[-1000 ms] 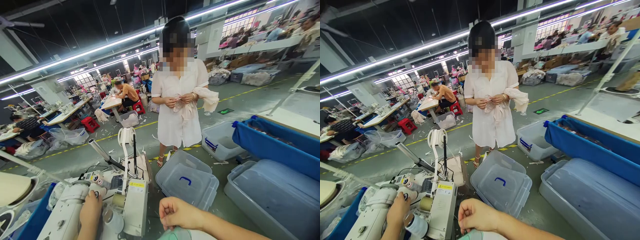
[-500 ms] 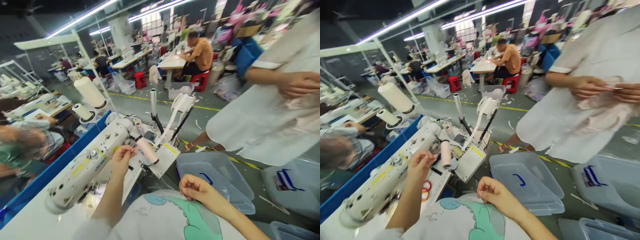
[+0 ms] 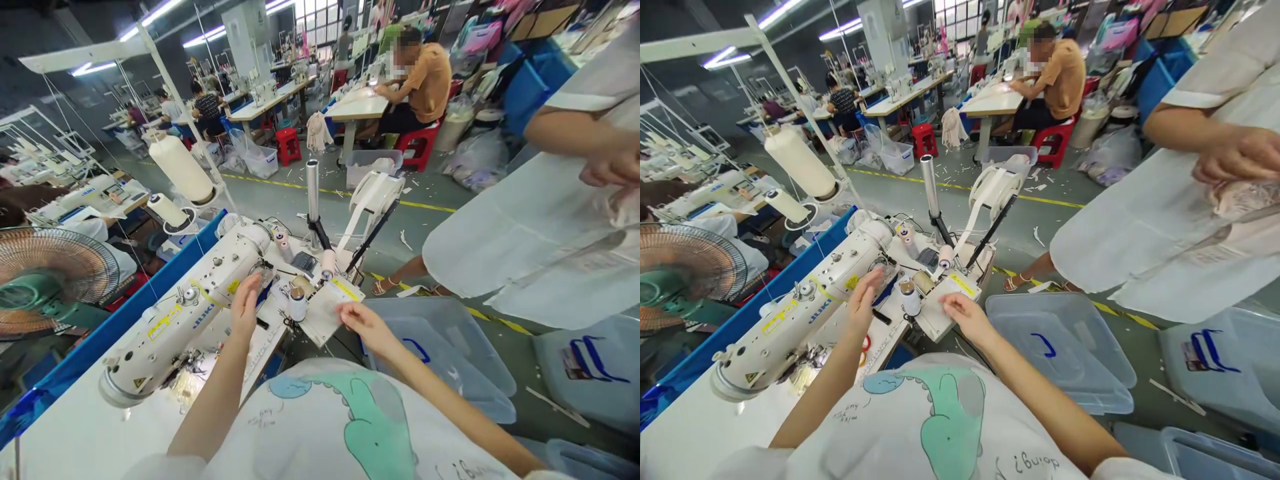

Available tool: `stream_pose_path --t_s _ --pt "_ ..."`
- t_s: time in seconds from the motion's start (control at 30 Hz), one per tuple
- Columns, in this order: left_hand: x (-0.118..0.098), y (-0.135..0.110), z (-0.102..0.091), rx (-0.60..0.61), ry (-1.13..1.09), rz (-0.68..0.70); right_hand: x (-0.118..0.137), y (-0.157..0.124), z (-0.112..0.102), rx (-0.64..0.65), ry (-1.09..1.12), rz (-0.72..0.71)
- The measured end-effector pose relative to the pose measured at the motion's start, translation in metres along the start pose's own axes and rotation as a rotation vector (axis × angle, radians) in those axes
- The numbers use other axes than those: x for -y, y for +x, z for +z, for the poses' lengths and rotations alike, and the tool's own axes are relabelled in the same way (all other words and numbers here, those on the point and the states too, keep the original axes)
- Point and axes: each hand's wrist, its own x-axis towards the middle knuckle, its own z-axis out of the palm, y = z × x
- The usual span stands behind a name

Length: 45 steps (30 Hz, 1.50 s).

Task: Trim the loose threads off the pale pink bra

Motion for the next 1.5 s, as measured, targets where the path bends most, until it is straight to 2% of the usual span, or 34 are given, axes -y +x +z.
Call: stream_pose_path --t_s 0.07,0.13,0.23,0.37,0.43,0.47,0.57,0.63,0.7,0.77,0.83,0.93,1.0,1.07,1.17,1.27,1.4,1.5 --pt "-0.004 0.002 -0.015 -0.06 0.017 -0.05 -0.011 -0.019 -0.018 0.005 -0.012 0.019" --pt "-0.009 0.011 -0.017 -0.015 0.036 -0.1 -0.026 -0.034 -0.033 -0.031 -0.007 0.063" --pt "-0.011 0.036 0.001 0.171 0.066 -0.142 -0.044 -0.041 -0.045 -0.19 0.03 0.11" --pt "-0.009 0.079 0.029 0.379 0.084 -0.122 -0.043 -0.038 -0.054 -0.453 0.08 0.074" --pt "-0.017 0.099 0.035 0.457 0.124 -0.06 -0.036 -0.042 -0.059 -0.546 0.122 0.074" --pt "-0.024 0.108 0.037 0.517 0.187 0.021 -0.034 -0.047 -0.06 -0.569 0.146 0.082" --pt "-0.054 0.123 0.052 0.807 0.526 0.306 -0.032 -0.068 -0.054 -0.568 0.228 0.119" --pt "-0.069 0.125 0.07 1.12 0.787 0.457 -0.033 -0.082 -0.044 -0.529 0.271 0.14" --pt "-0.071 0.122 0.091 1.34 0.934 0.533 -0.033 -0.092 -0.033 -0.468 0.268 0.15" --pt "-0.059 0.117 0.109 1.427 0.985 0.551 -0.031 -0.097 -0.025 -0.399 0.237 0.164" --pt "-0.04 0.114 0.122 1.468 1.027 0.556 -0.026 -0.099 -0.022 -0.355 0.205 0.186" --pt "-0.015 0.118 0.129 1.5 1.085 0.57 -0.022 -0.101 -0.026 -0.349 0.136 0.188" --pt "-0.01 0.126 0.129 1.492 1.109 0.576 -0.024 -0.103 -0.032 -0.361 0.03 0.178" --pt "-0.017 0.135 0.124 1.447 1.127 0.576 -0.031 -0.104 -0.039 -0.355 -0.099 0.179" --pt "-0.049 0.141 0.109 1.337 1.136 0.575 -0.039 -0.103 -0.048 -0.312 -0.256 0.162" --pt "-0.097 0.126 0.085 1.237 1.081 0.538 -0.027 -0.098 -0.05 -0.288 -0.35 0.088" --pt "-0.16 0.081 0.049 1.228 0.929 0.44 0.026 -0.096 -0.042 -0.29 -0.518 -0.178" --pt "-0.183 0.051 0.033 1.234 0.886 0.355 0.069 -0.094 -0.032 -0.188 -0.675 -0.393"
